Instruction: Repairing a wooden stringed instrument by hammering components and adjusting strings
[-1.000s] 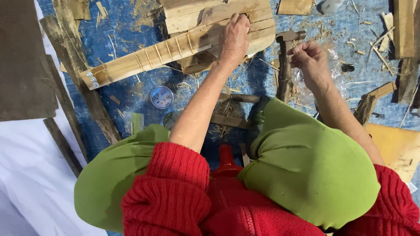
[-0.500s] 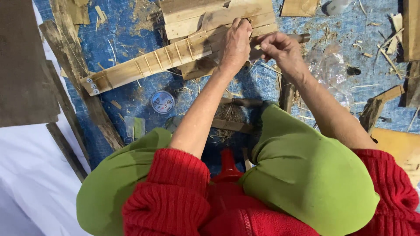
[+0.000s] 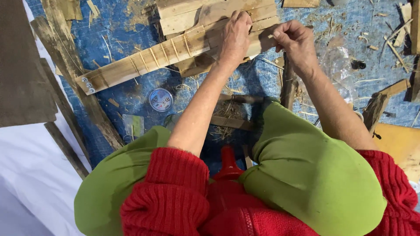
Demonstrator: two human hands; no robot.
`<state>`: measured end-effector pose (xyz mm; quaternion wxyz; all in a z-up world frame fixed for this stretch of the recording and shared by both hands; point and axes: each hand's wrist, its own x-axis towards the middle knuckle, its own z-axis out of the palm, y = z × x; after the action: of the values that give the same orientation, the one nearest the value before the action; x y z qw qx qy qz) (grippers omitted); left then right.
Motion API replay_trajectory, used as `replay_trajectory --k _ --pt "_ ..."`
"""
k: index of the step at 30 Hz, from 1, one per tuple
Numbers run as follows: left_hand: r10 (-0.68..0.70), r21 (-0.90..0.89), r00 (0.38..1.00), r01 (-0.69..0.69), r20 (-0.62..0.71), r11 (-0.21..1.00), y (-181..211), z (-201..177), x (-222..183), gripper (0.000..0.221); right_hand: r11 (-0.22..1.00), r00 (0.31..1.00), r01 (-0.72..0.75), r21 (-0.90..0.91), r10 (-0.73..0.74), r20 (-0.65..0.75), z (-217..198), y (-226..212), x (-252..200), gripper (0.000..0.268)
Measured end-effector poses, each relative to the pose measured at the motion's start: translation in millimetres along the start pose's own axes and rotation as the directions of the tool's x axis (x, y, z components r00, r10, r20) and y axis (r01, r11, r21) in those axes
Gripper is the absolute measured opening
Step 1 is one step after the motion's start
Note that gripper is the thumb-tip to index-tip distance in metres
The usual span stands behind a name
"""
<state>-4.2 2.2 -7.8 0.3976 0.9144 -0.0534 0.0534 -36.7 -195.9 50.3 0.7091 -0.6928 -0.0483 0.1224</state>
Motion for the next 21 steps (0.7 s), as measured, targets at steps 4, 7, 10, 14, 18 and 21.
replay_trajectory --k 4,7,10,14,18,21 --pt "-0.065 -0.113 0.998 0.068 0.026 0.991 3 -6 -2 0.026 0.99 0.993 0.059 -0.131 -0.072 -0.095 2 -12 -2 0.015" --pt "-0.046 -0.094 0.999 0.045 -0.006 0.995 4 -9 1 0.02 0.996 0.988 0.016 -0.084 -0.029 -0.152 -3 -7 -1 0.011" --pt "-0.091 -0.116 0.993 0.099 0.076 0.988 6 -15 -3 0.016 0.984 0.986 -0.024 -0.176 -0.006 -0.166 -2 -11 -2 0.014" --pt "-0.057 -0.135 0.995 0.067 0.079 0.989 2 -14 -11 0.025 0.971 0.993 0.033 -0.239 -0.058 -0.101 12 -18 1 0.011" --pt "0.021 -0.327 0.996 0.006 0.081 0.945 35 -47 -16 0.014 0.858 0.98 0.161 -0.487 -0.199 -0.026 26 -17 9 0.012" --pt "0.06 -0.361 0.998 -0.053 0.009 0.931 41 -51 -16 0.009 0.823 0.96 0.241 -0.514 -0.28 0.002 29 -8 16 0.014"
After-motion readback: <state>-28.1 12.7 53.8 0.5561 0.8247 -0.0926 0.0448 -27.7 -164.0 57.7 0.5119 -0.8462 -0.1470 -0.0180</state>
